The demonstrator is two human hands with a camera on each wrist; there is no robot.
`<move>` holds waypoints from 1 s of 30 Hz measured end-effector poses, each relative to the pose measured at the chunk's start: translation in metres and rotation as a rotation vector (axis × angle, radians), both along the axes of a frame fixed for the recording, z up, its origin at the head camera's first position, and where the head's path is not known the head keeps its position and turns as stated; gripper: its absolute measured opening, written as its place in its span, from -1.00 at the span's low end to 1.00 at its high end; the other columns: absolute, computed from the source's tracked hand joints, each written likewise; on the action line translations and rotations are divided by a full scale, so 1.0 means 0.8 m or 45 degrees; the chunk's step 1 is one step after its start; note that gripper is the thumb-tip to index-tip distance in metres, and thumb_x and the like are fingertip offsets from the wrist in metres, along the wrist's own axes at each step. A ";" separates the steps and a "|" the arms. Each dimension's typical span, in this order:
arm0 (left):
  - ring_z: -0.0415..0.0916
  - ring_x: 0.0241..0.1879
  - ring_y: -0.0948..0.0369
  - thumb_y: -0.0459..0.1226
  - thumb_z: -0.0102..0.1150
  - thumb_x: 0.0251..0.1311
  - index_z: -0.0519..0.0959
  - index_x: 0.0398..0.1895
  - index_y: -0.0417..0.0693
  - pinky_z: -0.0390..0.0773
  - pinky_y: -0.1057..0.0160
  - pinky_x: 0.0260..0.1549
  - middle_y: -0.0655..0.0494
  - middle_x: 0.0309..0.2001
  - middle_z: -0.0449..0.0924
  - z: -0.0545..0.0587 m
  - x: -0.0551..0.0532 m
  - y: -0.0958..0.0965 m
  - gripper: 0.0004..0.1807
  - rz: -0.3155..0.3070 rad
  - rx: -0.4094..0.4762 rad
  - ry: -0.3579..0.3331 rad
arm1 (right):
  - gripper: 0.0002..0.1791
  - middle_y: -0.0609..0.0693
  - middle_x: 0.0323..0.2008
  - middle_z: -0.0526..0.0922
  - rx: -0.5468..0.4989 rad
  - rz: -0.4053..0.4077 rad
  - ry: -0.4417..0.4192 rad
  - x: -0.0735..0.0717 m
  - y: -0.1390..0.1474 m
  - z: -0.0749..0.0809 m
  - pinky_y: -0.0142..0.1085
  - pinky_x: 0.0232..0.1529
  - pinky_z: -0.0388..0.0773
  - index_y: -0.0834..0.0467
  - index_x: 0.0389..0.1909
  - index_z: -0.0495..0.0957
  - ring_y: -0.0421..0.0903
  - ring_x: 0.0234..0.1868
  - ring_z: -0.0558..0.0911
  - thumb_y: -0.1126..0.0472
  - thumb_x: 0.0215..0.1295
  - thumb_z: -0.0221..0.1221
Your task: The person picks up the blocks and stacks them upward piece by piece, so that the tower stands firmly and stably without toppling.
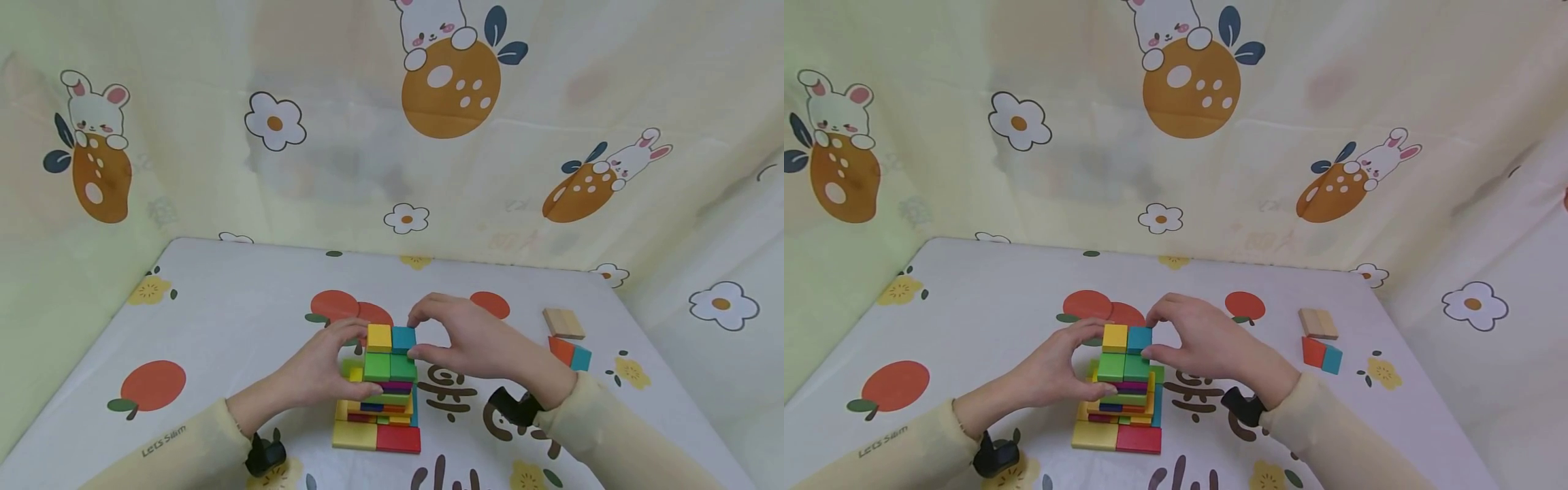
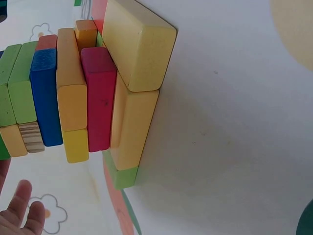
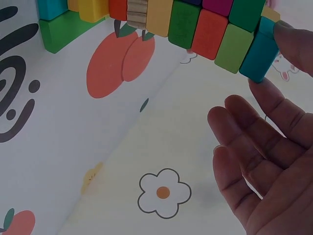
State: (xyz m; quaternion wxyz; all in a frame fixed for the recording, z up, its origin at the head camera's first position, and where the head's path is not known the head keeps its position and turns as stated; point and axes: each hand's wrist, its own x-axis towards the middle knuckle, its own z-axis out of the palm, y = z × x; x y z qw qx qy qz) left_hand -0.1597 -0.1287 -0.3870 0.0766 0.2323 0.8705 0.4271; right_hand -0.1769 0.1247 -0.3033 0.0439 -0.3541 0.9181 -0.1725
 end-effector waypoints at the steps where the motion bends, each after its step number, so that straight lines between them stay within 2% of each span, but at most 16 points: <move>1: 0.34 0.38 -0.08 -0.03 0.58 -0.01 0.52 0.27 -0.11 0.47 -0.27 0.30 -0.04 0.40 0.41 0.000 0.000 0.000 -0.22 -0.001 0.001 0.001 | -0.65 -0.10 0.00 0.67 0.002 -0.001 -0.001 0.000 0.000 0.000 -0.21 0.05 0.71 0.05 0.01 0.62 -0.12 0.05 0.63 0.03 0.28 0.40; 17: 0.34 0.38 -0.08 -0.04 0.58 -0.02 0.52 0.27 -0.09 0.48 -0.28 0.29 -0.03 0.40 0.41 0.000 0.000 0.000 -0.23 0.001 0.000 0.001 | -0.65 -0.09 -0.01 0.67 0.011 -0.005 -0.007 0.000 -0.003 0.000 -0.18 0.06 0.70 0.06 0.00 0.62 -0.11 0.05 0.64 0.03 0.28 0.39; 22: 0.35 0.37 -0.08 -0.04 0.58 -0.02 0.53 0.27 -0.08 0.47 -0.27 0.30 -0.03 0.39 0.42 0.000 0.000 -0.001 -0.24 -0.002 0.007 0.002 | -0.59 -0.06 0.02 0.67 0.012 -0.024 -0.013 0.001 -0.001 0.001 -0.15 0.06 0.71 0.10 0.08 0.60 -0.08 0.07 0.64 0.01 0.30 0.38; 26: 0.34 0.38 -0.08 -0.04 0.59 -0.03 0.52 0.27 -0.12 0.46 -0.27 0.32 -0.04 0.40 0.42 -0.001 0.000 -0.001 -0.22 0.006 0.005 0.002 | -0.56 -0.03 0.07 0.67 -0.010 -0.070 -0.001 0.005 0.013 0.006 -0.07 0.10 0.69 0.14 0.17 0.58 -0.05 0.10 0.64 0.03 0.36 0.32; 30: 0.32 0.40 -0.10 -0.03 0.58 -0.03 0.50 0.29 -0.16 0.46 -0.26 0.32 -0.06 0.41 0.41 0.000 0.000 0.000 -0.19 0.010 -0.010 0.008 | -0.61 -0.06 0.05 0.69 -0.019 -0.125 0.047 0.012 0.048 0.002 -0.03 0.10 0.67 0.13 0.17 0.58 -0.06 0.08 0.65 0.10 0.39 0.29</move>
